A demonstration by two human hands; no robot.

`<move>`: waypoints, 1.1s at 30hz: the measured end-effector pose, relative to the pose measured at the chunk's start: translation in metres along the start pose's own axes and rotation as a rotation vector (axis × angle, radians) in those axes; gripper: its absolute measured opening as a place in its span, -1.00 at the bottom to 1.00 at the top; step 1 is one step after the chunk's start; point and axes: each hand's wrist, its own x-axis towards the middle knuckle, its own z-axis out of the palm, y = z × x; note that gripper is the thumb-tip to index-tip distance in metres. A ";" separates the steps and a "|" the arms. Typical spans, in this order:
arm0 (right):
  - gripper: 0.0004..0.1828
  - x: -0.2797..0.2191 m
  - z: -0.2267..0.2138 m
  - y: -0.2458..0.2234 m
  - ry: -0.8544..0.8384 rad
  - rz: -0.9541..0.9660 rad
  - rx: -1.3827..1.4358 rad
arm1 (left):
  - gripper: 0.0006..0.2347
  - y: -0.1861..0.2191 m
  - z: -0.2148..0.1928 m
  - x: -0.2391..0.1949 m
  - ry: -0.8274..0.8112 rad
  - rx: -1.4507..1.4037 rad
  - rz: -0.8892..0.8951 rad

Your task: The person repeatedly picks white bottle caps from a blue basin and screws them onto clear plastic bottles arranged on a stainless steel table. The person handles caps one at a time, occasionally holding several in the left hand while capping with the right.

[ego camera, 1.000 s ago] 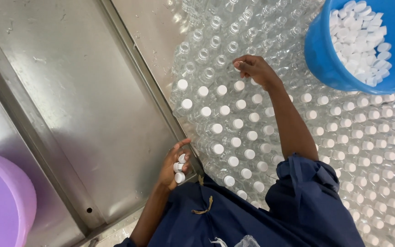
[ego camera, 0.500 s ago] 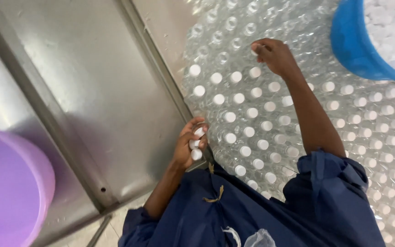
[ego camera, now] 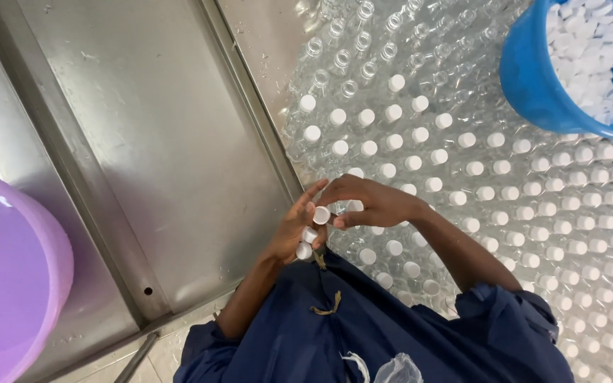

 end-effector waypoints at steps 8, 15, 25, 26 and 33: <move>-0.79 -0.003 0.054 0.043 0.341 0.101 0.154 | -0.42 0.025 0.061 0.008 0.219 0.050 0.114; -0.68 0.011 0.064 0.010 0.464 0.200 0.314 | -0.67 0.018 0.068 0.000 0.512 0.215 0.251; -0.58 -0.001 0.082 -0.025 0.362 0.086 0.104 | -0.72 -0.070 0.056 -0.068 -0.103 0.070 -0.563; -0.64 0.001 0.080 -0.025 0.280 0.039 0.038 | -0.71 -0.066 0.053 -0.063 -0.048 0.118 -0.627; -0.54 -0.006 0.107 -0.041 -0.101 -0.242 -0.450 | -0.69 -0.077 0.044 -0.054 0.137 0.048 -0.666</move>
